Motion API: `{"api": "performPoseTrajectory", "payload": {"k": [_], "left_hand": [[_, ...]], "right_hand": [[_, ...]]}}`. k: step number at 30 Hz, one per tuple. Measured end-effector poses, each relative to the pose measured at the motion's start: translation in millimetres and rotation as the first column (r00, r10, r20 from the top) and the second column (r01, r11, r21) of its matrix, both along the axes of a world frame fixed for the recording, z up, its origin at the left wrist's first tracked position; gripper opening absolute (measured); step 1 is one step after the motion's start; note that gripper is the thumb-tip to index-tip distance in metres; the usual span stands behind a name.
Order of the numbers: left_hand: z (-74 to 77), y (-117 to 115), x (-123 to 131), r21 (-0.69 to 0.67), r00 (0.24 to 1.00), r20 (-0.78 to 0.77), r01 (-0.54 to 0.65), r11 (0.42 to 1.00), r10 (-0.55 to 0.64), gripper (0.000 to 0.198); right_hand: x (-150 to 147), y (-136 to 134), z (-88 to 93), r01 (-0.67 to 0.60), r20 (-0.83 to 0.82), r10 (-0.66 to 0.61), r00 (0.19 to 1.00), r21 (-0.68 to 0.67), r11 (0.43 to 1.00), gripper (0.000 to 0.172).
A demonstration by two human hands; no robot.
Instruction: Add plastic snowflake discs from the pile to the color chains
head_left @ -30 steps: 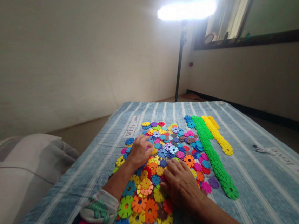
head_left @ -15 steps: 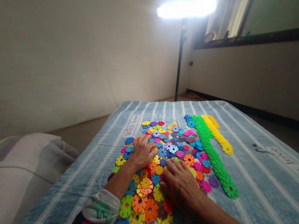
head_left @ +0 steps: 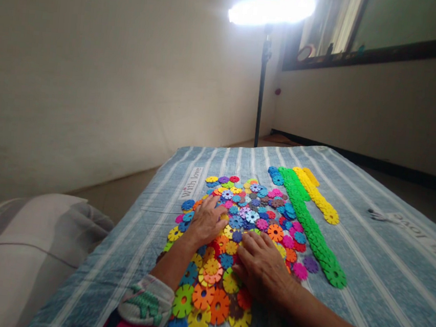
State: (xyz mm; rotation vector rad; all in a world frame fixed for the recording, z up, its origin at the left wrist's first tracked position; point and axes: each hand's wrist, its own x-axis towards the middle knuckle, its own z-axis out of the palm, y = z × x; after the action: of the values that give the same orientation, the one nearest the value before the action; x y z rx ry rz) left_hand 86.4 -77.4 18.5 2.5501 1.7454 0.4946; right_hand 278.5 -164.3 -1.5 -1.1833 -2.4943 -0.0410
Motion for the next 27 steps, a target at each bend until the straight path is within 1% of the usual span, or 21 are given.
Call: {"api": "performPoseTrajectory", "payload": {"k": [4,8,11,15,17,18,21,24,27], "left_hand": [[-1.6,2.7,-1.7,0.038,0.993,0.103,0.047,0.998,-0.051,0.006],[0.7,3.1,-1.4,0.083,0.977,0.185,0.097,0.992,-0.111,0.011],[6.9,1.7,-0.7,0.061,0.965,0.233,0.110,0.992,-0.121,0.014],[22.9,-4.4,3.7,0.018,0.925,0.362,0.112,0.994,-0.111,0.014],[32.5,-10.4,9.2,-0.044,0.888,0.450,0.125,0.991,-0.092,0.013],[36.9,-14.1,12.9,-0.099,0.867,0.493,0.133,0.986,-0.068,0.012],[46.3,-25.4,24.6,-0.291,0.808,0.588,0.177,0.940,0.030,0.015],[48.2,-33.0,33.4,-0.393,0.735,0.669,0.226,0.891,0.108,0.018],[44.9,-34.7,37.2,-0.429,0.687,0.708,0.237,0.872,0.162,0.017]], "right_hand": [[0.4,-1.0,1.9,0.002,0.002,-0.002,1.000,0.002,1.000,0.020],[0.4,-0.5,-0.8,0.005,0.000,-0.006,1.000,0.013,1.000,0.020],[0.1,0.3,-2.9,0.005,-0.012,-0.005,1.000,0.021,1.000,0.019],[-0.9,1.8,0.2,-0.002,-0.102,0.005,0.995,0.029,1.000,0.014],[-0.4,3.5,3.2,0.001,-0.192,0.010,0.981,0.056,0.998,0.010],[0.4,4.6,4.6,0.006,-0.246,0.013,0.969,0.077,0.997,0.010],[5.4,8.8,7.8,0.042,-0.408,-0.001,0.913,0.094,0.995,0.017],[11.1,12.9,9.9,0.106,-0.526,-0.082,0.847,0.017,0.994,0.011],[14.0,15.7,12.4,0.135,-0.604,-0.180,0.777,-0.120,0.984,0.010]]}}
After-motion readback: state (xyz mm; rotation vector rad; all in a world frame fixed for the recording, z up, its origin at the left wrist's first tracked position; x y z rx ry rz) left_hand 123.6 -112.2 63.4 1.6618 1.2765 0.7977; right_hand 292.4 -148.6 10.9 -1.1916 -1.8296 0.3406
